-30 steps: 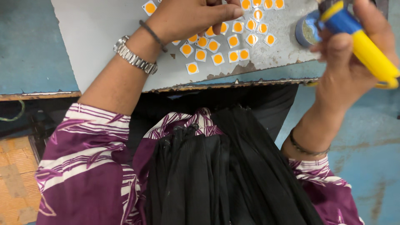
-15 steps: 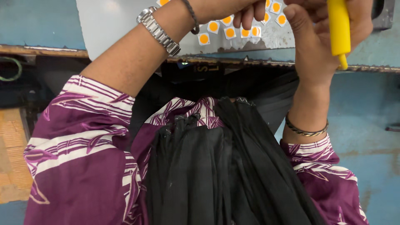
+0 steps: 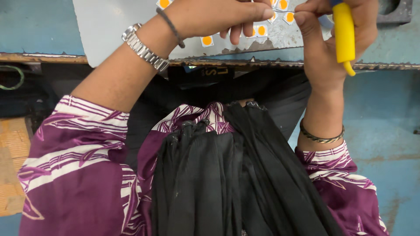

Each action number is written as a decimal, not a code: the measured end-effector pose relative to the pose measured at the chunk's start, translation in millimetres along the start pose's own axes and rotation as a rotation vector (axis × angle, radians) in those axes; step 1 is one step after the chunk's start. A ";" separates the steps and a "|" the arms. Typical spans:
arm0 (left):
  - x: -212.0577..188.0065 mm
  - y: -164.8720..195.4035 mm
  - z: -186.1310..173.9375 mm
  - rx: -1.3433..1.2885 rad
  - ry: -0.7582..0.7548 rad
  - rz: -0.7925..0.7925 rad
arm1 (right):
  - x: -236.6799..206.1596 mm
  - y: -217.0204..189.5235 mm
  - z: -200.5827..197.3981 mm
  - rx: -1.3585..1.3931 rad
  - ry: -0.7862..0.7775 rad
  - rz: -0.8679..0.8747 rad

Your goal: The person arranges small square LED components on a metal board, then uses a soldering iron to solder wire leads onto the components one at a time, dipping the wire ends in flux from a small blue container and attaching them to the LED pads.

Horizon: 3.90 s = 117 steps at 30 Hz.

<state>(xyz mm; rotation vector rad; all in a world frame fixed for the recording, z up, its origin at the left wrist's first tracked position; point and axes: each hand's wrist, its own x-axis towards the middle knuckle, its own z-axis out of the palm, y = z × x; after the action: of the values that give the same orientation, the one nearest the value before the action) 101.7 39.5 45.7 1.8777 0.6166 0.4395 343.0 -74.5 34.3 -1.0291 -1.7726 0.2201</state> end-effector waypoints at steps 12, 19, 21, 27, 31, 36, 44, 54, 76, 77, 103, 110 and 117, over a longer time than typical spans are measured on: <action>-9.7 -14.2 0.5 0.001 0.088 0.141 | -8.3 1.0 1.8 0.103 -0.033 0.104; 6.9 -33.7 5.0 0.146 0.008 0.104 | -26.3 -6.7 -2.2 0.101 -0.054 0.116; 7.4 -35.7 3.4 0.100 0.021 0.145 | -31.6 -11.2 -4.1 0.043 -0.045 0.139; -2.5 -33.4 -3.6 0.276 0.298 0.446 | -42.2 -21.1 -39.5 0.022 0.152 0.230; -9.2 -39.3 19.7 0.380 0.388 0.549 | -58.4 -18.9 -56.2 0.034 0.239 0.222; -14.3 -48.1 16.4 0.443 0.405 0.526 | -64.4 -5.3 -60.9 0.202 0.457 0.267; -15.5 -44.5 16.5 0.494 0.421 0.544 | -54.0 -2.1 -68.2 0.192 0.398 0.348; -16.8 -44.3 14.3 0.502 0.389 0.559 | -32.2 1.1 -57.9 0.086 0.359 0.378; -16.6 -47.4 10.8 0.487 0.396 0.555 | -31.0 6.8 -54.1 0.075 0.291 0.374; -16.9 -46.8 8.2 0.462 0.395 0.552 | -30.5 6.2 -54.5 0.068 0.300 0.362; -18.4 -56.8 -8.4 0.394 0.257 0.450 | -35.2 -5.1 -40.8 0.063 0.263 0.367; -18.4 -57.5 -8.7 0.382 0.239 0.421 | -38.4 -0.6 -43.8 0.069 0.272 0.346; -18.7 -59.9 -7.3 0.413 0.271 0.463 | -36.0 -4.8 -40.3 0.072 0.271 0.379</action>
<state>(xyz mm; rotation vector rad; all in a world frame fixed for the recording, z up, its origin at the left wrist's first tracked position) 70.0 51.9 -7.5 2.3874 0.4672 0.9360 377.8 -115.9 30.9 -1.2737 -1.3103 0.3584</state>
